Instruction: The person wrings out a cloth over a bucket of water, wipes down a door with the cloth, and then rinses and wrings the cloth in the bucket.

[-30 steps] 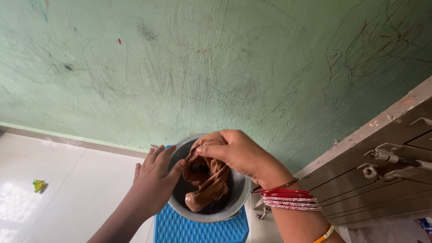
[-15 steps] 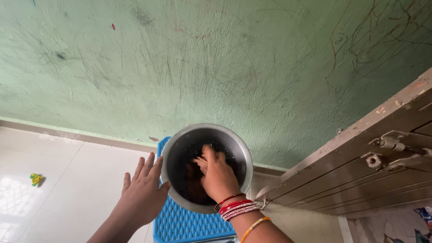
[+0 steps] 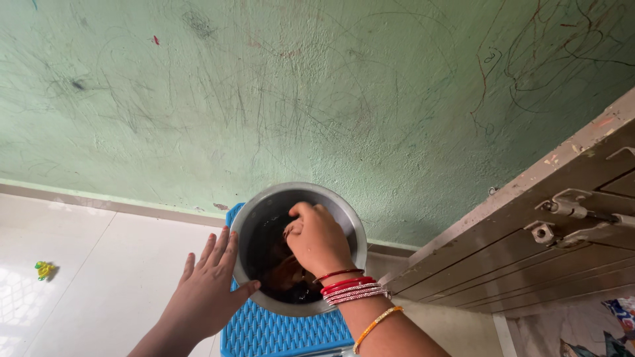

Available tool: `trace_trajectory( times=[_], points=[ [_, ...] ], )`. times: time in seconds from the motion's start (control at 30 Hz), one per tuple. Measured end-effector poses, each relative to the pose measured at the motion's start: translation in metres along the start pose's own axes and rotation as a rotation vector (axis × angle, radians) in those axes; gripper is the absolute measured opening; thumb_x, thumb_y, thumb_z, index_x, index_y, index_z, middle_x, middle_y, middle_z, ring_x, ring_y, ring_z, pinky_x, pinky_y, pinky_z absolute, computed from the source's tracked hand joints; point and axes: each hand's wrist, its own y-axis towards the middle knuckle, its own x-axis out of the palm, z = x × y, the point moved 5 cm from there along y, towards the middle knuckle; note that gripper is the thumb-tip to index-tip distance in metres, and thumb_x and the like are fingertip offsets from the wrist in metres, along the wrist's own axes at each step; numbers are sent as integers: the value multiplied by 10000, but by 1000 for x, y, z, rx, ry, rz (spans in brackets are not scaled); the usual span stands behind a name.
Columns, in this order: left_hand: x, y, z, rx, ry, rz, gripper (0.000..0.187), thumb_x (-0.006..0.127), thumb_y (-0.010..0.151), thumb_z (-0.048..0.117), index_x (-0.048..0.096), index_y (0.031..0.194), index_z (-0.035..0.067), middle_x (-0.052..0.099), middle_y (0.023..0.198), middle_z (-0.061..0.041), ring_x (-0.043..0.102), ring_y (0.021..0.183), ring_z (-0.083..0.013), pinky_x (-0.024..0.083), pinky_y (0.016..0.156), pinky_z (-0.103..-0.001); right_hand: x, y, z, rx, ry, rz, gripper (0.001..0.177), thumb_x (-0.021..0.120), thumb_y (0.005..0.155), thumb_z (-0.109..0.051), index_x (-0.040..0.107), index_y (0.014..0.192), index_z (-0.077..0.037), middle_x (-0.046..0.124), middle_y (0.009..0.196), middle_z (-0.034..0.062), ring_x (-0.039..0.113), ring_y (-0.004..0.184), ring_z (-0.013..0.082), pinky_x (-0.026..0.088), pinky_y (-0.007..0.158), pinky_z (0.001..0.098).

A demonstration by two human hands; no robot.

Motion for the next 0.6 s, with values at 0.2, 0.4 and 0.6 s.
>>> trace_trajectory(
  times=[0.2, 0.4, 0.6],
  points=[
    [4, 1, 1, -7, -23, -26, 1135, 629, 862, 675, -31, 1591, 109, -46, 1700, -64, -55, 1566, -242, 68, 1254, -507, 28, 2, 12, -57, -26, -14, 247, 592, 881, -110, 700, 1103, -98, 615, 1221, 165, 655, 1062, 364, 534, 929, 457],
    [0, -4, 1, -63, 26, -77, 1121, 605, 868, 709, -39, 1602, 159, -65, 1707, -23, -28, 1565, -240, 74, 1249, -553, 98, -19, 69, 158, -267, -500, 309, 521, 970, -77, 655, 1248, -63, 548, 1402, 225, 588, 1244, 408, 485, 1059, 474],
    [-4, -5, 4, -102, 33, -115, 1124, 590, 865, 737, -44, 1610, 184, -67, 1711, -8, -34, 1569, -251, 67, 1247, -574, 104, -10, 72, 169, -410, -693, 311, 588, 910, -79, 732, 1178, -14, 667, 1248, 266, 643, 1217, 380, 534, 1031, 436]
  ],
)
